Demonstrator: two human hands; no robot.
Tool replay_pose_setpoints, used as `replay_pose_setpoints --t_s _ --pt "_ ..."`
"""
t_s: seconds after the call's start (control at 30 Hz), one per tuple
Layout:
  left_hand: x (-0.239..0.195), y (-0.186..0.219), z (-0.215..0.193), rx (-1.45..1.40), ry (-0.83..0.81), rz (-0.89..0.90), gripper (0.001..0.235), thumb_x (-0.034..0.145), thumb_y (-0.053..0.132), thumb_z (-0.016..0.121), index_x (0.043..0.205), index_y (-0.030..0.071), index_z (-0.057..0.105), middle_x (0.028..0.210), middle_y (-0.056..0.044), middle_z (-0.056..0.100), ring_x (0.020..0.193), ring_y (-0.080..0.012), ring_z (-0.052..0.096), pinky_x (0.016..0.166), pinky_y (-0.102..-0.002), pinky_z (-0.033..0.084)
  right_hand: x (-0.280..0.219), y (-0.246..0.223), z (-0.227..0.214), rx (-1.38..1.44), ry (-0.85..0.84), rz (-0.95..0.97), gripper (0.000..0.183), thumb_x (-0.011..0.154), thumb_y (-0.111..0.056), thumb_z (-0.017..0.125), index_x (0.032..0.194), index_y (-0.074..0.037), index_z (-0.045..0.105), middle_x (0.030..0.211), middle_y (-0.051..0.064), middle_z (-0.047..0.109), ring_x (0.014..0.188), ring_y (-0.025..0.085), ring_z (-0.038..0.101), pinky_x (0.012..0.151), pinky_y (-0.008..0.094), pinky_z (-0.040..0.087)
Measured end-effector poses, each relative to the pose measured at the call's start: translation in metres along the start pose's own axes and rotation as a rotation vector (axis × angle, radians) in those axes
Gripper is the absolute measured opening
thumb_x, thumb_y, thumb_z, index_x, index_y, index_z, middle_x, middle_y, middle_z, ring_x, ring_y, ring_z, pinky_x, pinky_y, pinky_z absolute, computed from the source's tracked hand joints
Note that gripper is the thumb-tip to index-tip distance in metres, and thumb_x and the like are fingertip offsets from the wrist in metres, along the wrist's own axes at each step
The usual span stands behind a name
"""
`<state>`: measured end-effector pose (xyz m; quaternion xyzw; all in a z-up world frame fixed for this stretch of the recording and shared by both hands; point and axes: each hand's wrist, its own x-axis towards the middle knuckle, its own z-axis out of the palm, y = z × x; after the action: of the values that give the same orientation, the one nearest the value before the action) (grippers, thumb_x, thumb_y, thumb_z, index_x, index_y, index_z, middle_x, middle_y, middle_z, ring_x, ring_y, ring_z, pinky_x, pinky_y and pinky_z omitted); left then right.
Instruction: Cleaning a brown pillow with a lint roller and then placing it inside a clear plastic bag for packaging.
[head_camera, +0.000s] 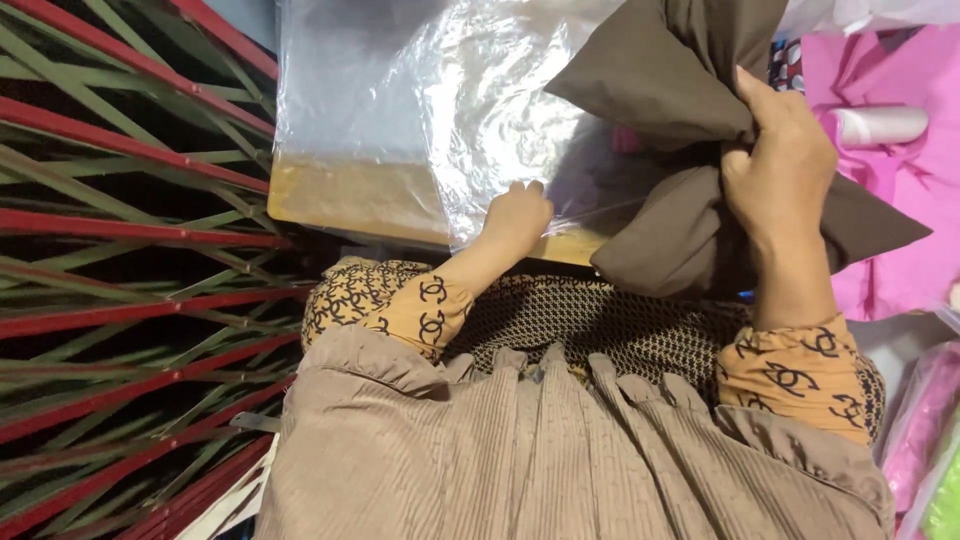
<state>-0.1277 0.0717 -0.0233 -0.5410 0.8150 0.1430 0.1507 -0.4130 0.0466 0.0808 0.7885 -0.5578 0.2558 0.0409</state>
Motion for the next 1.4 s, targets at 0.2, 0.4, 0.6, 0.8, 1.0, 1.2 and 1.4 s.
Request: replay_pose_setpoints --t_s 0.2,0.4,0.6,0.8,1.0,1.2,1.4 --pt "0.001 0.003 -0.005 -0.052 -0.001 -0.002 0.026 0.090 0.017 0.072 0.114 0.006 0.074 0.123 -0.013 0.060 0.112 -0.0356 0.057 0.074 -0.045 0.065 -0.002 0.000 -0.006 -0.045 -0.016 0.002 0.085 0.069 0.007 0.062 0.152 -0.007 0.068 0.108 0.017 0.069 0.092 0.036 0.066 0.065 0.047 0.054" --pt "0.004 0.008 0.002 -0.042 -0.051 0.026 0.010 0.098 0.008 0.068 0.107 0.005 0.071 0.088 -0.005 0.063 0.076 -0.0219 0.066 0.065 -0.036 0.065 -0.006 -0.014 -0.010 -0.275 0.127 -0.130 0.084 0.067 0.002 0.069 0.149 -0.016 0.073 0.104 0.007 0.064 0.085 0.029 0.061 0.065 0.039 0.053" --pt "0.010 0.005 0.014 -0.037 0.065 0.103 0.036 0.090 0.011 0.074 0.125 0.010 0.067 0.111 -0.013 0.065 0.100 -0.0307 0.061 0.073 -0.040 0.062 -0.008 0.020 0.006 -0.466 0.029 -0.146 0.076 0.076 -0.005 0.071 0.149 -0.025 0.074 0.101 0.003 0.065 0.076 0.027 0.061 0.063 0.039 0.053" --pt "-0.001 0.002 -0.024 -0.212 0.089 -0.074 0.017 0.106 0.012 0.057 0.119 0.003 0.061 0.091 -0.009 0.065 0.059 -0.0135 0.060 0.043 -0.024 0.055 -0.013 0.042 -0.045 -0.161 -0.093 -0.120 0.091 0.072 0.007 0.059 0.160 -0.013 0.073 0.119 0.019 0.073 0.100 0.040 0.065 0.079 0.048 0.052" --pt "0.000 -0.036 -0.061 -0.767 0.327 -0.171 0.014 0.104 0.008 0.041 0.108 0.011 0.055 0.069 -0.004 0.058 0.059 -0.0188 0.050 0.051 -0.036 0.035 -0.021 0.023 -0.080 0.261 -0.225 -0.115 0.095 0.061 0.019 0.043 0.150 -0.001 0.071 0.137 0.025 0.068 0.126 0.040 0.061 0.112 0.042 0.043" --pt "-0.023 -0.006 -0.074 -1.065 0.054 -0.263 0.016 0.091 0.022 0.036 0.076 0.021 0.030 0.069 0.007 0.028 0.063 -0.0133 0.030 0.060 -0.032 0.028 -0.032 0.045 -0.071 0.132 -0.179 -0.111 0.091 0.071 0.023 0.050 0.154 -0.005 0.075 0.137 0.024 0.073 0.125 0.041 0.066 0.102 0.045 0.049" --pt "0.000 0.002 -0.027 -0.583 0.164 0.031 0.022 0.094 -0.003 0.041 0.085 0.015 0.050 0.069 0.001 0.054 0.062 -0.0145 0.045 0.053 -0.030 0.036 -0.002 0.023 -0.074 0.249 -0.025 -0.103 0.092 0.071 0.035 0.044 0.162 0.023 0.047 0.132 0.043 0.045 0.127 0.057 0.046 0.117 0.049 0.031"
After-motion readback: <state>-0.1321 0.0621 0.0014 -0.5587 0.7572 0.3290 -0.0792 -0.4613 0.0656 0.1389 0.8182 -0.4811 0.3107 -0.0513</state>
